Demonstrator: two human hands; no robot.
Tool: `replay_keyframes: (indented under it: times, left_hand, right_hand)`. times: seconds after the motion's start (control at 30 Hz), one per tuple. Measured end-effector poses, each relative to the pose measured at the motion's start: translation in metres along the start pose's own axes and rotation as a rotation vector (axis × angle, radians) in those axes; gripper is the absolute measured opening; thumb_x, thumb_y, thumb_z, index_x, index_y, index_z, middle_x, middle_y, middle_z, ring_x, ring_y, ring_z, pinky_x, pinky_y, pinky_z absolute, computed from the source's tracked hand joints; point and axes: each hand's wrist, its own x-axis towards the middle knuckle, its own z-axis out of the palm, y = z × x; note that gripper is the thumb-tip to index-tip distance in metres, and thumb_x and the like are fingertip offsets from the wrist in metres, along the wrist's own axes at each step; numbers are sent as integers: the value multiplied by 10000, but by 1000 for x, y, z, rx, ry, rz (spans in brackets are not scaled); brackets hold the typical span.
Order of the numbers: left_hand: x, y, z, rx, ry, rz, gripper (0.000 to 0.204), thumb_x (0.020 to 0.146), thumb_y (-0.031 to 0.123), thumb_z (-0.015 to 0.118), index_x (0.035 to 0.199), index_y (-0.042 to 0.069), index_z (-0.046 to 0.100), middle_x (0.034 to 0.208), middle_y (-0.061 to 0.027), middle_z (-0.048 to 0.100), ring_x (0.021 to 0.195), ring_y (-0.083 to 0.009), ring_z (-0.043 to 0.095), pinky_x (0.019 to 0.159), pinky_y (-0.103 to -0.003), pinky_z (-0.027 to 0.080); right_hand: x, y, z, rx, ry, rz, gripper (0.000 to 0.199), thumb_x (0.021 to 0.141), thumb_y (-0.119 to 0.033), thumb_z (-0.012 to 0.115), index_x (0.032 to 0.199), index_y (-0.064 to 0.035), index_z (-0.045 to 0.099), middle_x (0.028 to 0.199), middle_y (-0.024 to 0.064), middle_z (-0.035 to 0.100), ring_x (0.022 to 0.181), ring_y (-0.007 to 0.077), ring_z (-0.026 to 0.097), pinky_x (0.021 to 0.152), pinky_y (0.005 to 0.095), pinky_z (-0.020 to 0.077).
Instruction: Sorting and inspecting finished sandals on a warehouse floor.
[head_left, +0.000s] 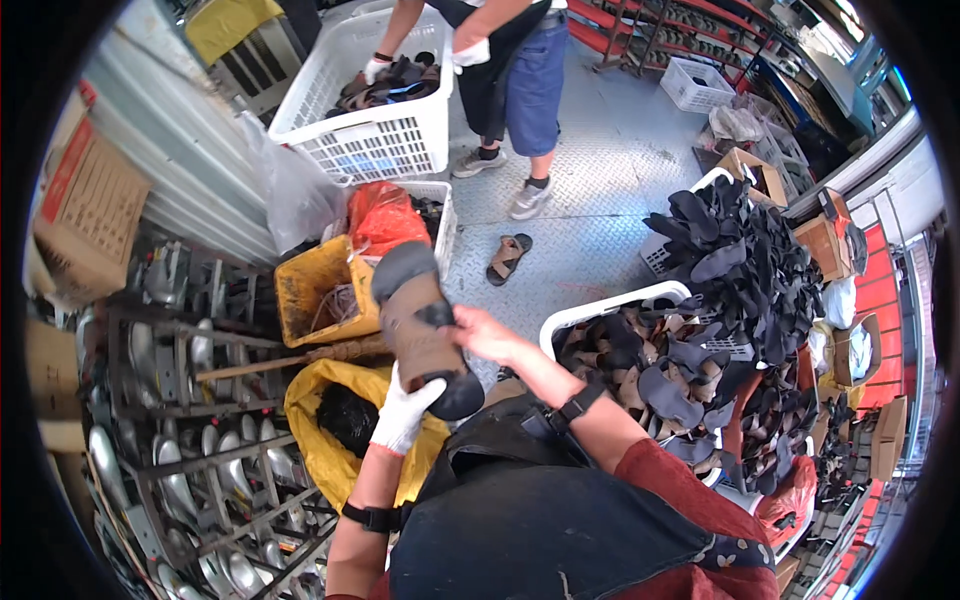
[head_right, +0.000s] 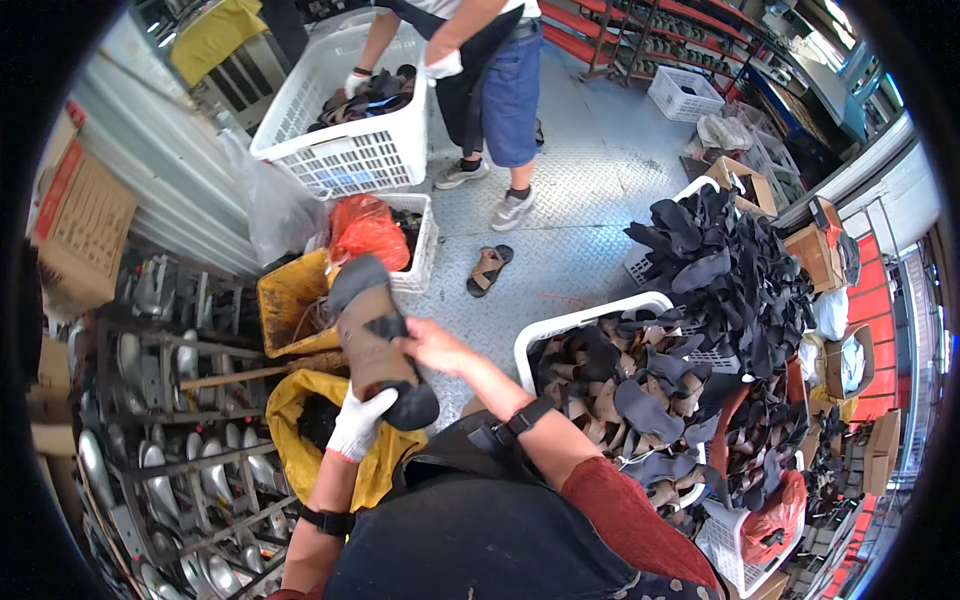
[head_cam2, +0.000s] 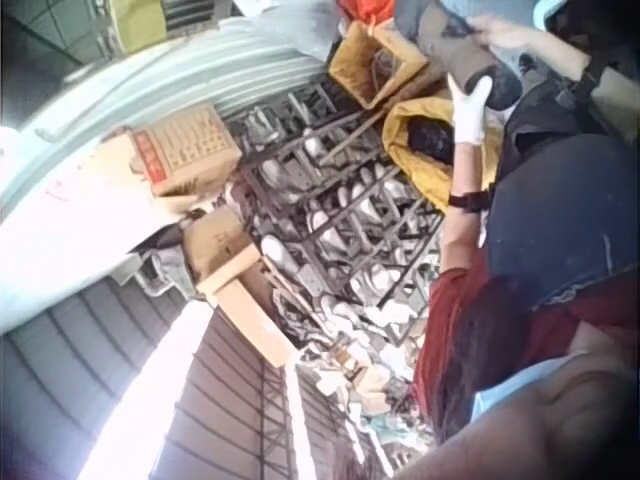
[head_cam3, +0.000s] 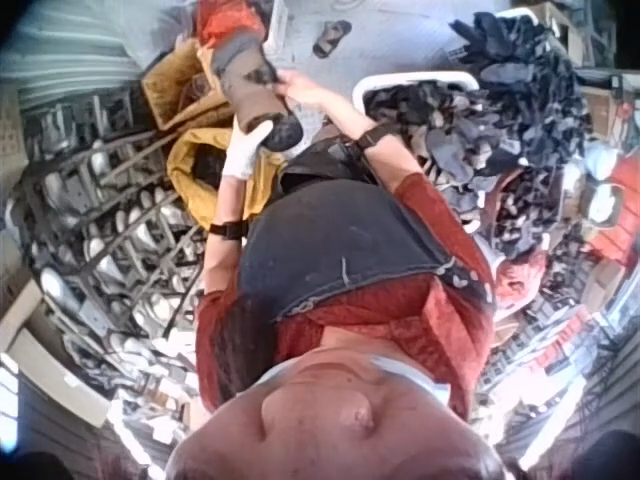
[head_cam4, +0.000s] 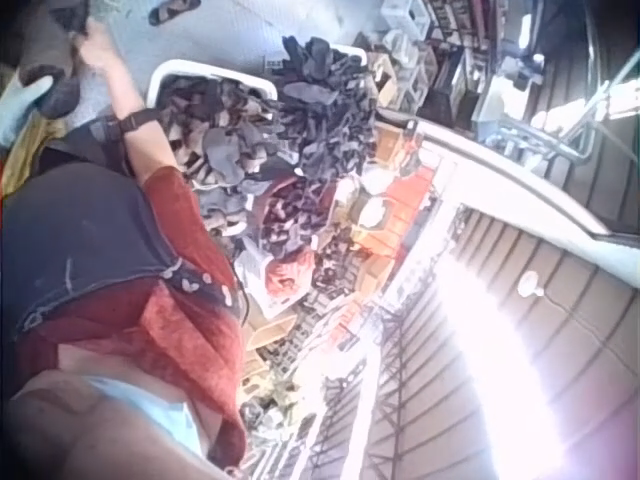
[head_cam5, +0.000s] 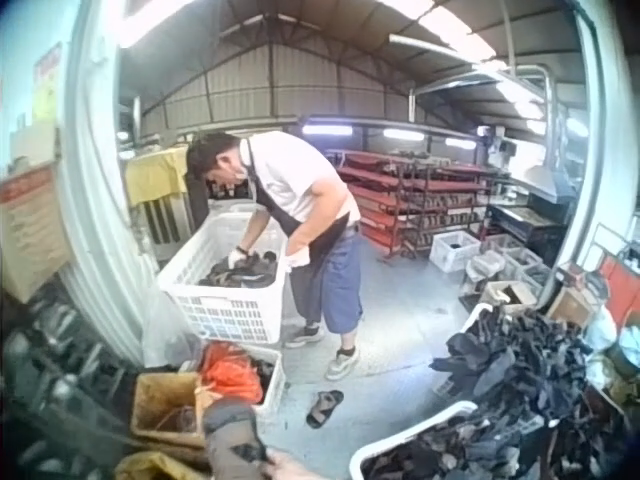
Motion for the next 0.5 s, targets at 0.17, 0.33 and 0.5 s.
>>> replay_keyframes:
  times: [0.17, 0.33, 0.5]
  left_hand:
    - [58, -16, -14, -174, 185, -224, 384, 788, -81, 556, 1156, 26, 529, 1062, -63, 605, 973, -165, 575, 882, -286, 449]
    - [118, -49, -35, 49, 325, -403, 319, 813, 9, 581, 1123, 74, 551, 1008, -26, 626, 865, -133, 595, 660, -244, 452]
    - [184, -89, -61, 20, 468, -557, 420, 801, -58, 578, 1196, 72, 520, 1078, -43, 599, 932, -126, 582, 772, -253, 472]
  right_hand:
    - [49, 49, -47, 336, -218, 126, 327, 901, -182, 561, 1171, -7, 502, 1077, 60, 596, 995, 120, 529, 871, 290, 445]
    - [77, 139, -155, -225, -138, 200, 410, 874, -231, 577, 1240, -66, 497, 1137, 125, 600, 1023, 210, 583, 866, 337, 471]
    - [83, 283, -251, -364, 189, 485, 366, 810, -273, 559, 1128, -94, 584, 1018, 154, 634, 975, 316, 592, 837, 378, 466]
